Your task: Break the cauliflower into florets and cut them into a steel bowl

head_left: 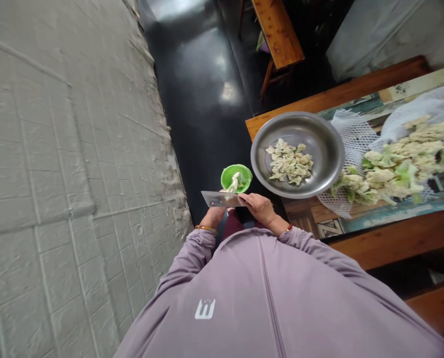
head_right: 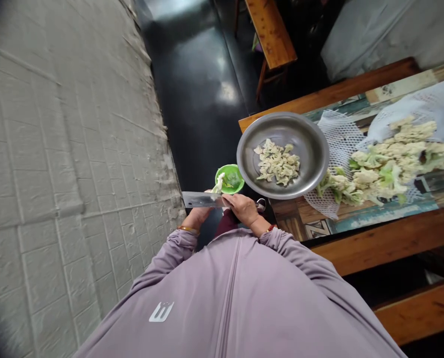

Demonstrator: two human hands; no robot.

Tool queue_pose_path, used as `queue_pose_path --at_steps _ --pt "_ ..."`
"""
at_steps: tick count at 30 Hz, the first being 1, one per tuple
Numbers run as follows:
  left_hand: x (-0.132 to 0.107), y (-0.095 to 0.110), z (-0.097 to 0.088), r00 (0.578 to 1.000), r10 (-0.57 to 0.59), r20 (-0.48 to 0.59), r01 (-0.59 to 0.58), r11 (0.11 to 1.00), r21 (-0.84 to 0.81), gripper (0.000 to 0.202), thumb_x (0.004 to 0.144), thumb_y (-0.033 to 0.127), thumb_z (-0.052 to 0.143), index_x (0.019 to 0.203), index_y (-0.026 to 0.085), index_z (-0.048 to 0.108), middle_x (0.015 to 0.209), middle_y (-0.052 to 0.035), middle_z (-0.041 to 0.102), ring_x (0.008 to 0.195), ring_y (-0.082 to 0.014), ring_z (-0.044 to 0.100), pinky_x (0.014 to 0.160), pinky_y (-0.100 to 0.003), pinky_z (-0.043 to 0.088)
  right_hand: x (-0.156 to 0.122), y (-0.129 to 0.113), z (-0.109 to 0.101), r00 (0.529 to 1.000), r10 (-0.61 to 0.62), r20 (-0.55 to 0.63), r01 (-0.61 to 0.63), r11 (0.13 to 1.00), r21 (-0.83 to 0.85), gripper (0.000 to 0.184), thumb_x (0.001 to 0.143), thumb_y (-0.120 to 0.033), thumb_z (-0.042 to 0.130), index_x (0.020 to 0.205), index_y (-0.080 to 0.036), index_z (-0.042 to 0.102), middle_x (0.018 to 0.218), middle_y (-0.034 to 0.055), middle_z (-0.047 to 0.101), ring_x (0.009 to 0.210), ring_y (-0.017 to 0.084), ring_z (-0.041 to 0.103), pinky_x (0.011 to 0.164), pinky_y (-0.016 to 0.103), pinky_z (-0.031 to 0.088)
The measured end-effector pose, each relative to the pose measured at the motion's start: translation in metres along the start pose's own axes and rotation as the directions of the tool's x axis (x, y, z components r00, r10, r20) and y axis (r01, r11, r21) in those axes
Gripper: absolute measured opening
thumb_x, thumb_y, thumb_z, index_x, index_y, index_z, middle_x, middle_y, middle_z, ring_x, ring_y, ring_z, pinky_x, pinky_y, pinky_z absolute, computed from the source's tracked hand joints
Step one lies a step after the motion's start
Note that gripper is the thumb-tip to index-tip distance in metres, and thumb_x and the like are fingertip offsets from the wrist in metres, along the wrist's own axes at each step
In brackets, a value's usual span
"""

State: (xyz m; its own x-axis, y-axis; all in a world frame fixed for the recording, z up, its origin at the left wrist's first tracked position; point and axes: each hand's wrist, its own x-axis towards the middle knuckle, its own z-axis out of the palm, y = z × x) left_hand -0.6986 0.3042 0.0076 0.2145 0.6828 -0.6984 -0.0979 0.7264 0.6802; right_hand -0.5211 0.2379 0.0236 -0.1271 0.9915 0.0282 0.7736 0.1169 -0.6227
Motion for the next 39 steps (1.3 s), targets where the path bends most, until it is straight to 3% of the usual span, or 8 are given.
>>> queue_pose_path --at_steps 6,11,18,23,26,30,34,39 --pt "0.056 -0.006 -0.044 0.999 -0.038 -0.027 0.039 0.998 0.039 0.026 0.061 0.019 0.078 0.079 0.017 0.060 0.062 0.0032 0.058 0.056 -0.0101 0.053 0.058 -0.025 0.048 0.030 0.018 0.071 0.986 0.120 0.112 -0.124 0.992 0.027 0.033 0.103 -0.031 0.045 0.125 -0.025 0.070 0.087 0.0062 0.071 0.078 0.016 0.063 0.071 0.023 0.045" --pt "0.098 -0.012 -0.072 0.995 -0.090 -0.035 0.094 0.987 0.133 0.026 0.054 0.012 0.077 0.076 0.017 0.063 0.064 0.0001 0.063 0.057 -0.0137 0.056 0.057 -0.028 0.049 0.040 0.049 0.125 0.958 0.244 0.152 -0.253 0.967 0.043 0.032 0.101 -0.032 0.048 0.122 -0.024 0.071 0.088 0.0069 0.073 0.078 0.016 0.065 0.073 0.023 0.047" --pt "0.154 -0.039 -0.079 0.982 -0.185 -0.045 0.190 0.935 0.299 0.025 0.051 0.009 0.075 0.072 0.015 0.065 0.059 0.0017 0.062 0.053 -0.0128 0.055 0.055 -0.027 0.048 0.031 0.097 0.178 0.863 0.475 0.173 -0.491 0.869 0.066 0.027 0.098 -0.037 0.051 0.106 -0.025 0.075 0.083 0.0045 0.076 0.077 0.016 0.068 0.069 0.022 0.047" --pt "0.177 -0.047 -0.081 0.986 -0.160 -0.051 0.168 0.941 0.295 0.037 0.052 0.010 0.079 0.085 0.017 0.064 0.069 0.0039 0.064 0.061 -0.0109 0.060 0.063 -0.024 0.050 0.016 0.117 0.195 0.817 0.566 0.108 -0.574 0.816 0.064 0.032 0.098 -0.036 0.048 0.114 -0.023 0.072 0.101 0.0079 0.078 0.085 0.020 0.070 0.073 0.027 0.051" --pt "0.169 -0.037 -0.085 0.995 -0.101 0.027 0.093 0.974 0.204 0.046 0.054 0.014 0.082 0.095 0.017 0.062 0.082 0.0009 0.067 0.072 -0.0121 0.065 0.072 -0.025 0.052 0.017 0.109 0.193 0.768 0.637 0.068 -0.641 0.761 0.107 0.036 0.098 -0.039 0.045 0.114 -0.020 0.072 0.095 0.0096 0.077 0.079 0.021 0.070 0.071 0.029 0.051" --pt "0.131 -0.005 -0.078 0.987 -0.011 0.163 0.004 0.999 0.041 0.055 0.058 0.021 0.086 0.107 0.019 0.061 0.096 -0.0035 0.071 0.088 -0.0183 0.070 0.083 -0.032 0.054 0.029 0.073 0.170 0.743 0.665 0.078 -0.653 0.693 0.304 0.043 0.097 -0.049 0.042 0.089 -0.019 0.072 0.067 0.0049 0.070 0.063 0.019 0.065 0.066 0.030 0.050" --pt "0.081 0.035 -0.049 0.973 0.097 0.211 -0.104 0.994 0.022 0.061 0.061 0.021 0.088 0.115 0.021 0.060 0.110 -0.0059 0.070 0.104 -0.0226 0.069 0.092 -0.034 0.053 0.047 0.019 0.118 0.771 0.636 0.025 -0.544 0.638 0.545 0.048 0.096 -0.056 0.043 0.072 -0.021 0.065 0.057 0.0007 0.064 0.050 0.015 0.059 0.063 0.028 0.049" --pt "0.028 0.073 0.003 0.925 0.248 0.287 -0.259 0.966 0.001 0.060 0.065 0.021 0.086 0.120 0.022 0.060 0.120 -0.0064 0.068 0.108 -0.0218 0.067 0.099 -0.035 0.051 0.060 -0.024 0.032 0.740 0.643 -0.195 -0.393 0.649 0.651 0.043 0.095 -0.059 0.048 0.087 -0.022 0.069 0.067 0.0030 0.069 0.061 0.019 0.065 0.068 0.032 0.054"
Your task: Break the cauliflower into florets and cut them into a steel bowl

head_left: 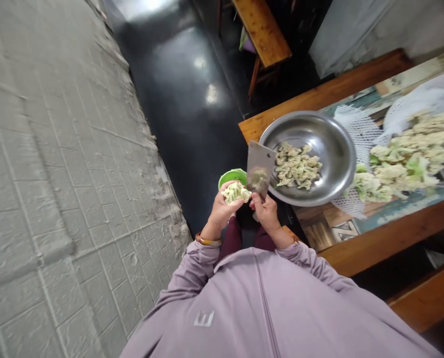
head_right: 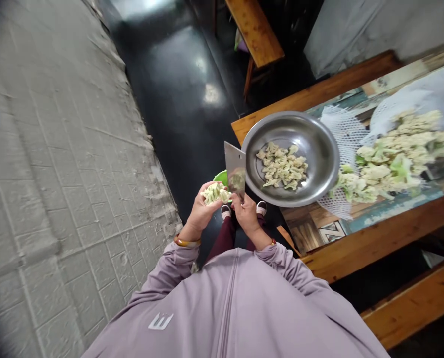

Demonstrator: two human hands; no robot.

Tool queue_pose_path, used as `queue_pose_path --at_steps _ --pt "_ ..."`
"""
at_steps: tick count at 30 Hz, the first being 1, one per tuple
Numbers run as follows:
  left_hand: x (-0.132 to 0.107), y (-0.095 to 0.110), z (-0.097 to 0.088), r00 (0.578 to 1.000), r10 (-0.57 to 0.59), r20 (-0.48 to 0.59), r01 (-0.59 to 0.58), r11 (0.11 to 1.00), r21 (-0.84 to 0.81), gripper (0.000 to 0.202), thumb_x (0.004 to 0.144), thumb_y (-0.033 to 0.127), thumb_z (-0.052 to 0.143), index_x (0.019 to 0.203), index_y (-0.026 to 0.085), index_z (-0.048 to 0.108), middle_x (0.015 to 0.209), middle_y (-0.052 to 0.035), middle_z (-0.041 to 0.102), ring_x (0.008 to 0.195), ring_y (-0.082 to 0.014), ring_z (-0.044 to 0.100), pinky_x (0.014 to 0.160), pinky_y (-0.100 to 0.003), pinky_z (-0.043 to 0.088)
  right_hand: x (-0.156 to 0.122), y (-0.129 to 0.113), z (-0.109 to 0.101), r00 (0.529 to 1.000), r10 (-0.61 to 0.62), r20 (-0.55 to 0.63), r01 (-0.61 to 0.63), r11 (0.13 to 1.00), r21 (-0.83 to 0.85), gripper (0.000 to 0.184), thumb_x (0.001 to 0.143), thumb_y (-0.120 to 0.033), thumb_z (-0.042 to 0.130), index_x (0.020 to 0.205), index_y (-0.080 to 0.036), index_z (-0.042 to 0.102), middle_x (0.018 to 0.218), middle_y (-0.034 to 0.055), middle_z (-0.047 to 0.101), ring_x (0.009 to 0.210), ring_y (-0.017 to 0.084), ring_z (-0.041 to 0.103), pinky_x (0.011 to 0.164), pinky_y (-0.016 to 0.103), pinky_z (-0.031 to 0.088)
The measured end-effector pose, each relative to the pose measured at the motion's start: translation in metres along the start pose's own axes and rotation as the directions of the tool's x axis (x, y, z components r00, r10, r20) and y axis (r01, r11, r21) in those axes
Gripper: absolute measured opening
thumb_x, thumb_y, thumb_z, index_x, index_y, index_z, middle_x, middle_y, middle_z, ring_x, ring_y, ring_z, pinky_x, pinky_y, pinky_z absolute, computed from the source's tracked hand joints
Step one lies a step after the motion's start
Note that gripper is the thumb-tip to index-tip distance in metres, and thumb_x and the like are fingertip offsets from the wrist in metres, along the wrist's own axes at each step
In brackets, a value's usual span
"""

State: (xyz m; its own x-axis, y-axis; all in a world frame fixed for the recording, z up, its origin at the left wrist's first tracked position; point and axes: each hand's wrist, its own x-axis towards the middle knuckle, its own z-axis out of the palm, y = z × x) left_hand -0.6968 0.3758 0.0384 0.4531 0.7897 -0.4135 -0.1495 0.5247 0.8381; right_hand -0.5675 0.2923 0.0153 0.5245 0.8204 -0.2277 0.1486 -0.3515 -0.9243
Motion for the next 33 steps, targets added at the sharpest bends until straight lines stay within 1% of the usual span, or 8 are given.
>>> queue_pose_path --at_steps 4,8,15,18,21,26,29,33 --pt "-0.009 0.023 0.059 0.996 0.045 0.073 -0.043 0.999 -0.024 0.062 0.064 0.022 0.086 0.120 0.023 0.059 0.117 -0.0058 0.069 0.107 -0.0218 0.067 0.099 -0.034 0.051 0.006 -0.043 -0.051 0.986 -0.076 -0.149 0.085 0.995 0.055 0.039 0.087 -0.058 0.061 0.095 -0.020 0.069 0.087 0.0074 0.075 0.078 0.023 0.071 0.083 0.039 0.057" --pt "-0.009 0.036 0.118 0.985 0.011 0.169 0.007 0.994 -0.108 0.068 0.062 0.021 0.086 0.124 0.025 0.058 0.121 -0.0047 0.067 0.112 -0.0222 0.066 0.104 -0.037 0.049 0.011 -0.063 -0.104 0.969 -0.094 -0.230 0.135 0.976 0.170 0.041 0.079 -0.056 0.070 0.097 -0.019 0.067 0.098 0.0087 0.076 0.089 0.023 0.071 0.086 0.039 0.058" --pt "0.007 0.043 0.190 0.967 -0.050 0.249 0.124 0.949 -0.291 0.046 0.073 0.039 0.077 0.112 0.020 0.064 0.114 -0.0084 0.070 0.116 -0.0281 0.066 0.106 -0.048 0.049 0.024 -0.050 -0.191 0.965 0.073 -0.253 0.030 0.924 0.380 0.038 0.086 -0.059 0.059 0.085 -0.021 0.059 0.064 0.0026 0.065 0.052 0.017 0.057 0.052 0.033 0.051" --pt "0.009 0.043 0.212 0.966 -0.069 0.249 0.123 0.970 -0.208 0.049 0.072 0.043 0.078 0.112 0.020 0.063 0.117 -0.0097 0.069 0.120 -0.0314 0.063 0.102 -0.051 0.051 0.028 -0.041 -0.220 0.965 0.071 -0.252 0.040 0.910 0.412 0.035 0.086 -0.057 0.060 0.081 -0.022 0.057 0.062 0.0008 0.063 0.051 0.016 0.056 0.051 0.031 0.050" --pt "0.006 0.043 0.232 0.965 -0.057 0.255 0.102 0.980 -0.171 0.053 0.069 0.042 0.082 0.114 0.022 0.063 0.121 -0.0098 0.067 0.123 -0.0304 0.061 0.102 -0.049 0.052 0.030 -0.034 -0.244 0.944 0.017 -0.329 0.093 0.944 0.316 0.034 0.081 -0.053 0.068 0.087 -0.020 0.061 0.074 0.0039 0.071 0.063 0.018 0.063 0.061 0.032 0.056" --pt "0.002 0.042 0.257 0.971 -0.058 0.230 0.103 0.977 -0.187 0.050 0.073 0.046 0.079 0.112 0.020 0.063 0.123 -0.0113 0.066 0.127 -0.0298 0.058 0.103 -0.046 0.053 0.032 -0.032 -0.269 0.899 -0.126 -0.419 0.179 0.980 0.091 0.037 0.081 -0.048 0.067 0.104 -0.019 0.067 0.099 0.0108 0.076 0.089 0.024 0.071 0.089 0.039 0.056" --pt "0.004 0.041 0.268 0.980 -0.081 0.183 0.119 0.971 -0.208 0.044 0.082 0.052 0.067 0.109 0.018 0.063 0.122 -0.0120 0.066 0.126 -0.0300 0.059 0.101 -0.045 0.054 0.029 -0.042 -0.266 0.910 -0.136 -0.391 0.201 0.971 0.131 0.037 0.081 -0.047 0.068 0.104 -0.019 0.066 0.099 0.0109 0.076 0.089 0.023 0.071 0.088 0.039 0.057" --pt "0.007 0.039 0.280 0.989 -0.053 0.136 0.075 0.984 -0.162 0.034 0.082 0.035 0.065 0.112 0.019 0.061 0.114 -0.0079 0.069 0.115 -0.0248 0.064 0.100 -0.039 0.053 0.028 -0.058 -0.247 0.944 -0.133 -0.302 0.220 0.936 0.274 0.041 0.075 -0.045 0.074 0.104 -0.019 0.063 0.098 0.0075 0.075 0.081 0.019 0.070 0.082 0.036 0.058"
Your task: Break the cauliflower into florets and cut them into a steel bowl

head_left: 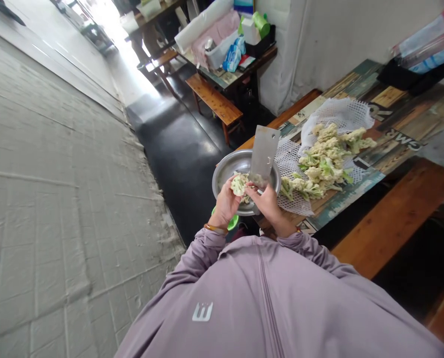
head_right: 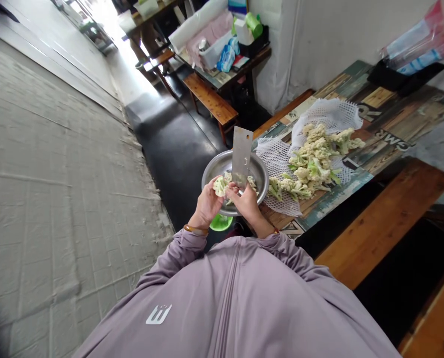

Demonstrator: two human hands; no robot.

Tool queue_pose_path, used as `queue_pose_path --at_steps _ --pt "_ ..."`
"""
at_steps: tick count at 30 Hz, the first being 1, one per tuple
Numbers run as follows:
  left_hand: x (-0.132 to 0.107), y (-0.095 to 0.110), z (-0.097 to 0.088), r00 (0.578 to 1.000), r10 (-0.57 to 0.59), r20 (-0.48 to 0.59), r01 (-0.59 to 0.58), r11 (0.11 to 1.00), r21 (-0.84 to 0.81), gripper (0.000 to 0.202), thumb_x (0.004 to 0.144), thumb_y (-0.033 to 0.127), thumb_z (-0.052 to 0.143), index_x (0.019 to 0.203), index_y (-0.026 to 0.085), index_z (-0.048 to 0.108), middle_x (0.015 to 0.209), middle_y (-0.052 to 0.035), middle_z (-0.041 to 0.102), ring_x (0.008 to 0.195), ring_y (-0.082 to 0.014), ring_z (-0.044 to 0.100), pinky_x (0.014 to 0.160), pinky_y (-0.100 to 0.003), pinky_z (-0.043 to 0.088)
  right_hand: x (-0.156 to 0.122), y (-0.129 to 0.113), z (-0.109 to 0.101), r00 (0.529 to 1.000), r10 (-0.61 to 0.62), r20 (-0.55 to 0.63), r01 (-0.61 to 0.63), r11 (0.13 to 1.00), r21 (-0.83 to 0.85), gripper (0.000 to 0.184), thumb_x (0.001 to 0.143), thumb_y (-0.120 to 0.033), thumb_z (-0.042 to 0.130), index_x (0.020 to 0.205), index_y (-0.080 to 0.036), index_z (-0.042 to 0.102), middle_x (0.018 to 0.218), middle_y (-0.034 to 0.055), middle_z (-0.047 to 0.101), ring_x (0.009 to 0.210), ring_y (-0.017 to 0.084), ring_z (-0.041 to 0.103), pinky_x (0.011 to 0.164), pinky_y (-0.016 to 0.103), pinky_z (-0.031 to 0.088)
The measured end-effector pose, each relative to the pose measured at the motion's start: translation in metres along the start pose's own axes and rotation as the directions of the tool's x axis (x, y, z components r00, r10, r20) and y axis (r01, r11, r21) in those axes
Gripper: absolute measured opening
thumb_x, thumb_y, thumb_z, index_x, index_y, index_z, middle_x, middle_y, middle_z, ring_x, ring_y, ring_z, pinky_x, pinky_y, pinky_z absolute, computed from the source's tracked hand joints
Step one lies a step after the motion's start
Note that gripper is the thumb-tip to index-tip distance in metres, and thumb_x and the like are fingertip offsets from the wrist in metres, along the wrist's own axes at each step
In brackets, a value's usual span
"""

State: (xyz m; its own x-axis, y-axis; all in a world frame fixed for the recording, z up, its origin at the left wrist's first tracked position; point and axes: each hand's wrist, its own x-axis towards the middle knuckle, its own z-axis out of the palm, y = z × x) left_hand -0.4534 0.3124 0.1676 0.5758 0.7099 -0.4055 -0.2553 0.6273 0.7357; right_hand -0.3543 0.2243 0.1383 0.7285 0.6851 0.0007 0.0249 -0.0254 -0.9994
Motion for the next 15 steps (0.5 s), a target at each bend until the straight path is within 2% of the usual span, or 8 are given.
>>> queue_pose_path --at_steps 3,8,12,15 --pt "0.002 0.000 0.004 0.999 0.039 0.027 -0.040 0.998 0.042 0.040 0.077 0.023 0.066 0.116 0.020 0.059 0.103 -0.0044 0.071 0.104 -0.0224 0.068 0.098 -0.039 0.052 0.001 0.000 0.013 1.000 0.012 0.017 -0.012 1.000 0.006 0.045 0.070 -0.039 0.078 0.107 -0.020 0.060 0.100 0.0055 0.074 0.077 0.017 0.068 0.080 0.036 0.059" --pt "0.015 0.012 -0.002 0.993 0.046 0.108 -0.044 0.999 -0.024 0.042 0.071 0.017 0.064 0.113 0.018 0.062 0.098 -0.0042 0.072 0.095 -0.0205 0.069 0.093 -0.036 0.053 0.013 0.006 0.022 0.999 -0.010 -0.031 0.008 0.998 -0.058 0.037 0.072 -0.026 0.068 0.107 -0.020 0.062 0.102 0.0073 0.075 0.093 0.022 0.071 0.092 0.040 0.057" --pt "0.036 0.025 -0.014 0.995 0.013 0.102 0.002 0.989 -0.149 0.036 0.070 0.017 0.062 0.106 0.018 0.063 0.098 -0.0057 0.072 0.099 -0.0219 0.069 0.096 -0.038 0.051 0.022 0.012 0.020 0.997 -0.001 -0.081 -0.002 0.999 -0.032 0.033 0.072 -0.024 0.064 0.105 -0.018 0.062 0.100 0.0087 0.076 0.092 0.021 0.073 0.094 0.038 0.056" --pt "0.048 0.031 -0.024 0.991 -0.030 0.132 0.054 0.983 -0.176 0.033 0.076 0.025 0.065 0.108 0.017 0.064 0.103 -0.0085 0.072 0.106 -0.0259 0.068 0.099 -0.044 0.051 0.027 0.020 0.012 0.995 -0.044 -0.085 0.035 0.994 -0.099 0.029 0.077 -0.028 0.061 0.104 -0.018 0.063 0.101 0.0100 0.076 0.090 0.021 0.072 0.093 0.038 0.056"
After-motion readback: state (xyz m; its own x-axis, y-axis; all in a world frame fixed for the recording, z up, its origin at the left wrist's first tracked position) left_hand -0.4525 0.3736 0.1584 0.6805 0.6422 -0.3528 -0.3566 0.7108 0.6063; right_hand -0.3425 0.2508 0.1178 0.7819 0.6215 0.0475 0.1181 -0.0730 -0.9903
